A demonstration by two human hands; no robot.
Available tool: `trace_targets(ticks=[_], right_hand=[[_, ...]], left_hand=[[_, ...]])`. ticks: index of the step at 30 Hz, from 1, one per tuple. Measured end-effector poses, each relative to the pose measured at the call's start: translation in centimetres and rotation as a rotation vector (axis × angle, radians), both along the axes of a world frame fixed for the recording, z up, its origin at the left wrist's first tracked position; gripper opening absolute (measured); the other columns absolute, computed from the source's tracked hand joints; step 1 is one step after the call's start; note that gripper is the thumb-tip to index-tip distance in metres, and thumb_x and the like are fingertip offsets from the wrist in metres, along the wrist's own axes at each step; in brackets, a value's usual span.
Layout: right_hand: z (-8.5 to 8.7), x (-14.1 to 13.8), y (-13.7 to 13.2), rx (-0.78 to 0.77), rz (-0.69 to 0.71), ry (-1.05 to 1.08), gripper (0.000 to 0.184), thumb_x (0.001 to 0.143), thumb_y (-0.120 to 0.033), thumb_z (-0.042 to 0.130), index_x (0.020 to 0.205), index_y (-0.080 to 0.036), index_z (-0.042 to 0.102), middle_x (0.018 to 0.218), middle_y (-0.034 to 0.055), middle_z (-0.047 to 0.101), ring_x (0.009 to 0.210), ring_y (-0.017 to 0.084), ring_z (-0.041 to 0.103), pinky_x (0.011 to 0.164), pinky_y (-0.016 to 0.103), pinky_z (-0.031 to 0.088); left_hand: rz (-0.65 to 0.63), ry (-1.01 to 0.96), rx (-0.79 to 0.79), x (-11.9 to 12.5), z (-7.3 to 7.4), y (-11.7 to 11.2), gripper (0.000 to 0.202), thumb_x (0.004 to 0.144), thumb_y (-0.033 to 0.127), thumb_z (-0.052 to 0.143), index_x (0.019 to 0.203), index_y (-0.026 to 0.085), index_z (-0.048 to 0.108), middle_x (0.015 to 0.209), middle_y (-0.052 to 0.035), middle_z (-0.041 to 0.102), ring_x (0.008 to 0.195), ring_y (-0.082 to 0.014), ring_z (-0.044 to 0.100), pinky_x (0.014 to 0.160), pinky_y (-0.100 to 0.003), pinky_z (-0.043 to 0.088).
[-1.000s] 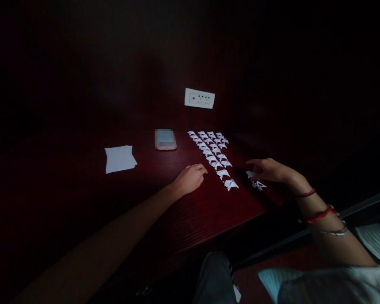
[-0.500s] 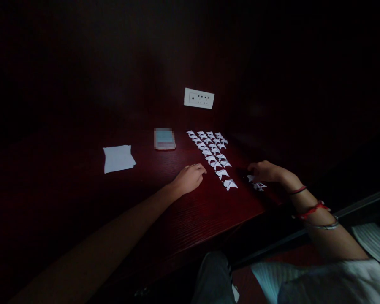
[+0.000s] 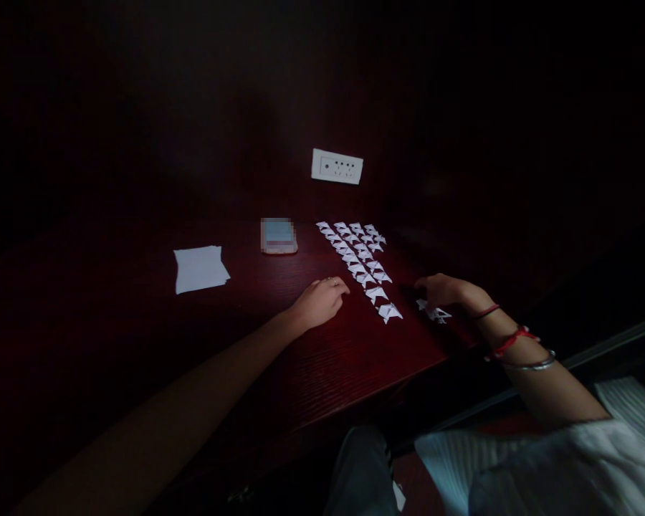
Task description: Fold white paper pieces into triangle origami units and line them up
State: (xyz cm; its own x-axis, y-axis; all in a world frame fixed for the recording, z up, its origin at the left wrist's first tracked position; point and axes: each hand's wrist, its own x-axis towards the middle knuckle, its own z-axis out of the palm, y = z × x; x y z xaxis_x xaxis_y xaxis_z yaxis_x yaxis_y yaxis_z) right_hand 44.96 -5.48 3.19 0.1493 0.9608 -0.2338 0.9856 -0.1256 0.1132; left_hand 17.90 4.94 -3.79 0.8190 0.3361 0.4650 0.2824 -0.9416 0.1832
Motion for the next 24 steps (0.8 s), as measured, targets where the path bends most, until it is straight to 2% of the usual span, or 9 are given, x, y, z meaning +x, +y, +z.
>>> trace_targets(ticks=[3, 7, 12, 16, 19, 24], right_hand=[[1.3, 0.3, -0.2, -0.027, -0.018, -0.031, 0.055, 0.046, -0.022, 0.069, 0.1, -0.019, 0.057, 0.083, 0.0054, 0.063, 0.07, 0.019, 0.058, 0.055, 0.024, 0.043], [2.1, -0.5, 0.4, 0.074, -0.053, 0.039, 0.053, 0.056, -0.024, 0.063, 0.108, -0.019, 0.051, 0.079, 0.0036, 0.064, 0.067, 0.017, 0.058, 0.056, 0.024, 0.043], [-0.1, -1.4, 1.3, 0.237, -0.008, 0.049, 0.044, 0.064, -0.025, 0.057, 0.107, -0.019, 0.05, 0.088, 0.0052, 0.062, 0.074, 0.016, 0.058, 0.06, 0.022, 0.042], [-1.3, -0.8, 0.6, 0.181, -0.018, 0.11, 0.045, 0.064, -0.025, 0.056, 0.108, -0.019, 0.049, 0.085, 0.0044, 0.062, 0.07, 0.014, 0.058, 0.058, 0.021, 0.041], [-0.7, 0.0, -0.4, 0.074, -0.023, 0.119, 0.055, 0.058, -0.021, 0.061, 0.111, -0.02, 0.047, 0.079, 0.0026, 0.063, 0.068, 0.015, 0.058, 0.056, 0.021, 0.042], [1.0, -0.1, -0.6, 0.179, -0.002, 0.127, 0.051, 0.063, -0.028, 0.059, 0.112, -0.019, 0.045, 0.08, 0.0026, 0.064, 0.069, 0.015, 0.058, 0.059, 0.022, 0.042]], left_hand=[[0.004, 0.002, -0.012, 0.0, -0.1, 0.1, 0.026, 0.077, 0.011, 0.036, 0.095, 0.017, 0.053, 0.097, -0.0032, 0.053, 0.088, -0.0147, 0.05, 0.082, -0.029, 0.036], [0.0, 0.015, -0.012, -0.1, -0.1, 0.1, 0.026, 0.077, 0.011, 0.036, 0.095, 0.017, 0.053, 0.098, -0.0033, 0.052, 0.087, -0.0148, 0.05, 0.082, -0.03, 0.036], [-0.001, 0.016, -0.003, -0.1, 0.0, 0.1, 0.026, 0.077, 0.011, 0.035, 0.095, 0.017, 0.053, 0.099, -0.0032, 0.052, 0.087, -0.0147, 0.05, 0.081, -0.03, 0.036], [0.005, 0.02, -0.011, 0.0, 0.0, 0.1, 0.026, 0.076, 0.011, 0.036, 0.095, 0.017, 0.053, 0.1, -0.0034, 0.052, 0.088, -0.0148, 0.05, 0.081, -0.03, 0.036], [0.006, 0.019, -0.017, 0.1, 0.0, 0.1, 0.026, 0.077, 0.011, 0.036, 0.095, 0.017, 0.053, 0.099, -0.0036, 0.052, 0.088, -0.0151, 0.049, 0.082, -0.03, 0.036], [0.004, 0.019, -0.016, 0.1, -0.1, 0.1, 0.026, 0.077, 0.011, 0.036, 0.095, 0.017, 0.053, 0.099, -0.0034, 0.052, 0.089, -0.0152, 0.049, 0.082, -0.03, 0.036]])
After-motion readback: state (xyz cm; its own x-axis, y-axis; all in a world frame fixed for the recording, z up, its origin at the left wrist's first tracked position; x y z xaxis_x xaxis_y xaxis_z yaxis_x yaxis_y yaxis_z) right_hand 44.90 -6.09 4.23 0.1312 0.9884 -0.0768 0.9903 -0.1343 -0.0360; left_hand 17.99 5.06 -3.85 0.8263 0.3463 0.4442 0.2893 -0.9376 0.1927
